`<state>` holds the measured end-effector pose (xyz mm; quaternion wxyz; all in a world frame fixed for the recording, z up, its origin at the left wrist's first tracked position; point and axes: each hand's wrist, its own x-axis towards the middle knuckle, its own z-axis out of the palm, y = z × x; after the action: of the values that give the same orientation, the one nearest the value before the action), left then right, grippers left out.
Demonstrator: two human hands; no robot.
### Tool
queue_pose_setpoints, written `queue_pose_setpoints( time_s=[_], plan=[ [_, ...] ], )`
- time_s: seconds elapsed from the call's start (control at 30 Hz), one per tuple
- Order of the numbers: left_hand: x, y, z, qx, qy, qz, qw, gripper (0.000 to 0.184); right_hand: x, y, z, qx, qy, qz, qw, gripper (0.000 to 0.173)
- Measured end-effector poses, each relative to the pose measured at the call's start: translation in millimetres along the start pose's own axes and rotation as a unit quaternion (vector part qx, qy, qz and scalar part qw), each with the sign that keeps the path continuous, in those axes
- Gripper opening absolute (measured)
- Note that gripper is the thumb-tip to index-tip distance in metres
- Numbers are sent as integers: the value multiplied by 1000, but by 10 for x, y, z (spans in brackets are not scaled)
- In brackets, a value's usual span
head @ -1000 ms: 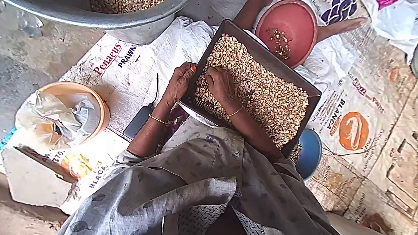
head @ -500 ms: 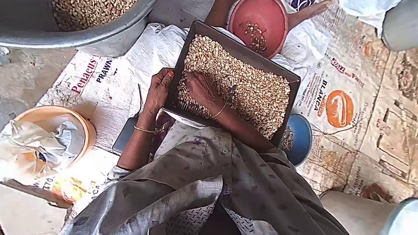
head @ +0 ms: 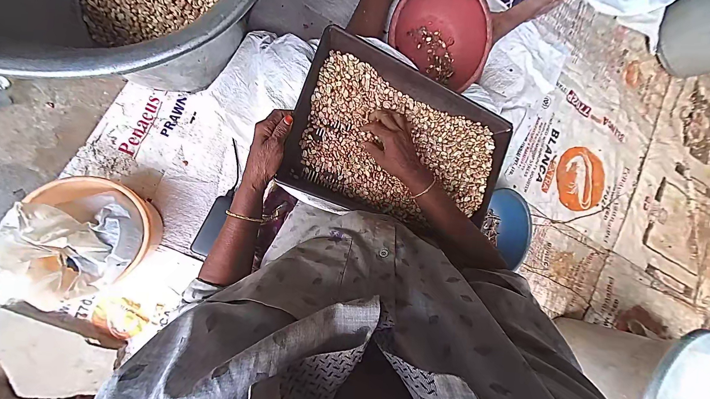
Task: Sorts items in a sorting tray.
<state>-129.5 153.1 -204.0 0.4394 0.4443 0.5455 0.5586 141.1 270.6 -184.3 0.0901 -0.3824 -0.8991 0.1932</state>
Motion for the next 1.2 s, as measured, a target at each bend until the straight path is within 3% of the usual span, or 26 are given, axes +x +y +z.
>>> queue_pose_setpoints(
  time_s=[0.13,0.27,0.47,0.5,0.6,0.67,0.73,0.87,0.97,1.07,1.2],
  plan=[
    [7,6,-4,8,-3,1,1000,33,-314,295,-182,-52,39,96,993,18],
    [9,5,-7,8,-4,7,1000,33,-631,311,-583,37,-11,192,981,21],
    [16,0,12,10,-3,8,1000,33,-560,-308,-400,206,4,133,969,33],
    [10,1,9,10,-3,9,1000,33,-516,-459,-282,295,-10,123,948,35],
    [-9,7,-6,11,-3,11,1000,34,-446,-580,35,535,-109,160,822,47],
    [-18,3,-4,10,-3,12,1000,34,-430,-437,14,617,-65,251,743,36],
    [-12,-6,-2,5,-4,18,1000,34,-465,-208,-117,626,31,300,719,32],
    [13,-3,9,-7,-3,8,1000,33,-668,138,-249,545,265,287,742,42],
    [6,-15,0,-7,-4,7,1000,33,-648,181,-323,468,339,244,779,42],
    [8,-8,9,-7,-3,10,1000,33,-400,59,-313,394,273,179,859,35],
    [-4,17,11,-5,1,5,1000,33,19,-411,-25,254,23,58,965,34]
  ],
)
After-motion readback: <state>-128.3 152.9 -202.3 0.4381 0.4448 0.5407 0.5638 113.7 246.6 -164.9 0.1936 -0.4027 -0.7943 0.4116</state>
